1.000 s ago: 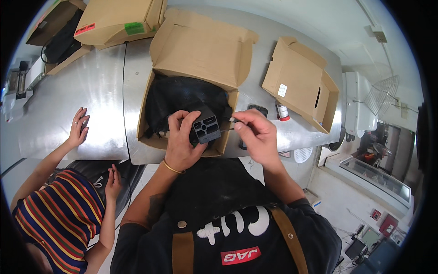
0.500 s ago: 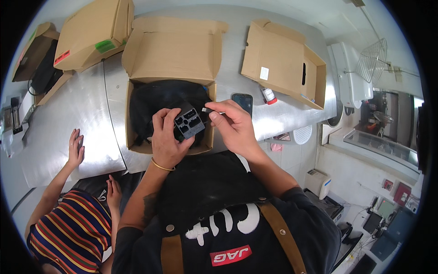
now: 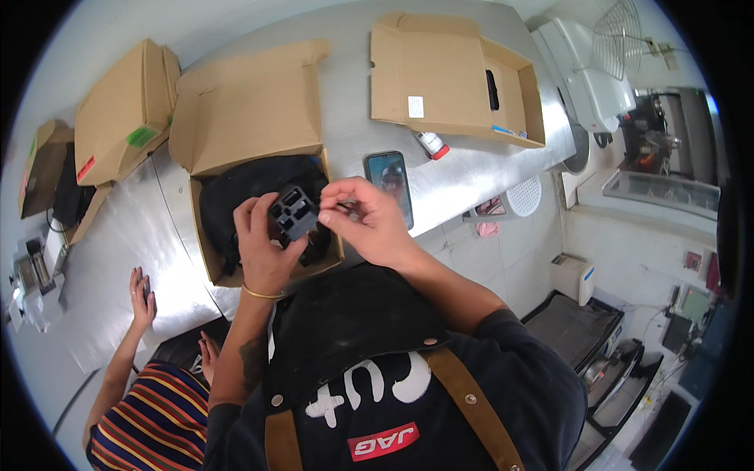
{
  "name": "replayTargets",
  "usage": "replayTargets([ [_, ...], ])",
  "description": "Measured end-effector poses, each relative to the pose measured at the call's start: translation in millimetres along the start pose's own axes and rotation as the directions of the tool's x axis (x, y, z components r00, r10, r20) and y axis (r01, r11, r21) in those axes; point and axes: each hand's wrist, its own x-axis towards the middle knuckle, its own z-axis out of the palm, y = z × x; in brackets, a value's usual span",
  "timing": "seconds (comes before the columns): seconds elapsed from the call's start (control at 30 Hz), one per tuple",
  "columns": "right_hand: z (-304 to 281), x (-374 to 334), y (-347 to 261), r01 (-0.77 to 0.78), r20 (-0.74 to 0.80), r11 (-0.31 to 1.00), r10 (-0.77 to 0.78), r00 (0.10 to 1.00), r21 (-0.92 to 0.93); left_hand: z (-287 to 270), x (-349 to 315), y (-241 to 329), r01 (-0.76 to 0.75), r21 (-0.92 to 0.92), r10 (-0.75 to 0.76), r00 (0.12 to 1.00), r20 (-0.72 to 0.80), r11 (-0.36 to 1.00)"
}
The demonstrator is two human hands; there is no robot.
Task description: The person unpacks a black electronic device from a cardboard box and connects a power adapter to it. They then handle a small white container with a red lid, briefly opening it before closing it again. Finally, they plug the power cord into the device and place it back into the box.
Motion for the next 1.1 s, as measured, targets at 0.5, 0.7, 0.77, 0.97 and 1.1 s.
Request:
replayTargets([
  [0.5, 12, 11, 20, 0.304, -0.069, 0.945, -0.313, 0.947, -0.123, -11, -16, -8, -0.066, 0.135, 0.068, 0.998, -0.009, 0.989],
  [0.7, 5, 15, -34, 0.255, 0.062, 0.88, -0.251, 0.966, -0.401, 2, -14, 5, 0.13, -0.134, -0.124, 0.991, 0.059, 0.982],
  [0.77, 4, 19, -37, 0.356, 0.183, 0.777, -0.306, 0.934, -0.52, 9, -12, 3, 0.035, -0.105, -0.031, 0.999, 0.037, 0.994],
  [0.97, 10, 21, -50, 0.379, 0.279, 0.562, -0.259, 0.925, -0.735, 9, -1, 14, -0.132, 0.018, 0.132, 0.991, -0.022, 0.991],
  [1.1, 12, 29, -50, 0.368, 0.269, 0.492, -0.262, 0.927, -0.789, 9, 1, 14, -0.123, 0.071, 0.125, 0.991, -0.037, 0.99],
])
